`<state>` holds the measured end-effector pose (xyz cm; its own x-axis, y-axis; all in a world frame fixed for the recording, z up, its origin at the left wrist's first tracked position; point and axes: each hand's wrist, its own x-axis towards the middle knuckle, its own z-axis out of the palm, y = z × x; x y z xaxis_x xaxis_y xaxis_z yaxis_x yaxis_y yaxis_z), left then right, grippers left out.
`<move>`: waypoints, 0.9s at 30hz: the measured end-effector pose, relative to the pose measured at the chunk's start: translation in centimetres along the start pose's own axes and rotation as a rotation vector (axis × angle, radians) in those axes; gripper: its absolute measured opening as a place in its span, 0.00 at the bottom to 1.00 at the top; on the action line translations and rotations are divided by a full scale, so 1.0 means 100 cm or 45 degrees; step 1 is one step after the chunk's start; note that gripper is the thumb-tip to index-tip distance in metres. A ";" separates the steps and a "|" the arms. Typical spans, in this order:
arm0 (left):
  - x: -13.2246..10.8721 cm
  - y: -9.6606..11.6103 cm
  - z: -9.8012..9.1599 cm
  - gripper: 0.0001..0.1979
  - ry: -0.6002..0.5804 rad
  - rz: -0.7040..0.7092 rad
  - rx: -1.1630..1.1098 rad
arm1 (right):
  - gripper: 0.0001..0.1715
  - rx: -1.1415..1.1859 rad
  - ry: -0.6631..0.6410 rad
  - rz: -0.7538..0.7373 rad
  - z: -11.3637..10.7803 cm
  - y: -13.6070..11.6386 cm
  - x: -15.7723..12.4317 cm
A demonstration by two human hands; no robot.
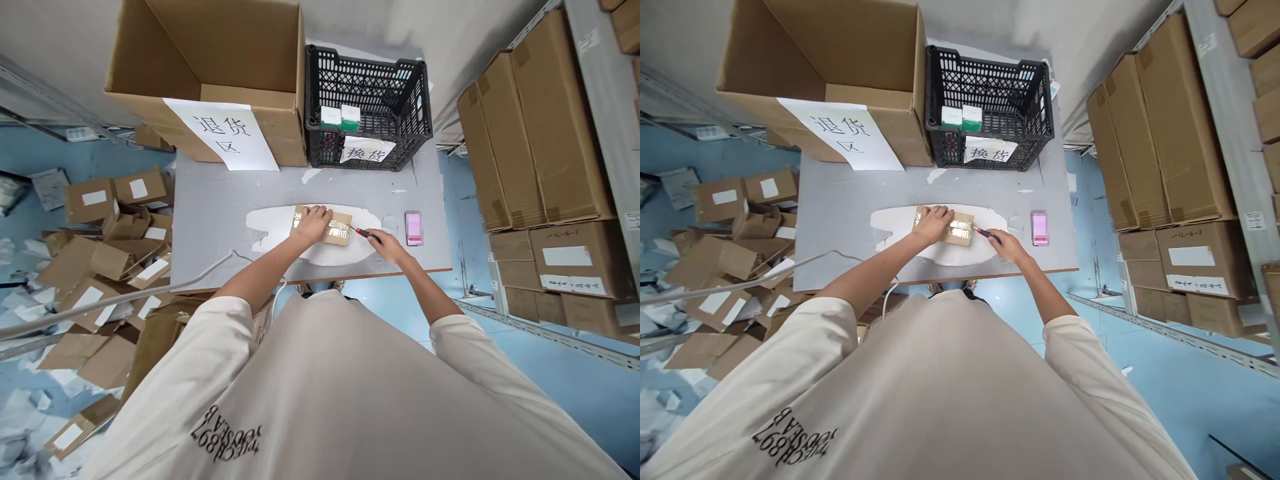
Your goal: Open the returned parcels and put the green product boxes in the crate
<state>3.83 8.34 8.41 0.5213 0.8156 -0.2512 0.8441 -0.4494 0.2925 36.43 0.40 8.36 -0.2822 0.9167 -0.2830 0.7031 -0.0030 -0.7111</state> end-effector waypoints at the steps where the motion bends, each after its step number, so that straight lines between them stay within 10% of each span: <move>1: 0.000 0.001 0.000 0.26 0.000 -0.010 0.019 | 0.27 -0.081 -0.006 -0.042 0.001 -0.001 -0.002; 27: -0.014 -0.001 0.015 0.33 0.044 -0.029 0.039 | 0.31 -0.206 0.036 -0.216 0.014 0.017 0.004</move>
<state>3.19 6.74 7.37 0.4979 0.8376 -0.2249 0.8592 -0.4414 0.2585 36.57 0.18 6.11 -0.3883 0.9096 -0.1481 0.7431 0.2140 -0.6341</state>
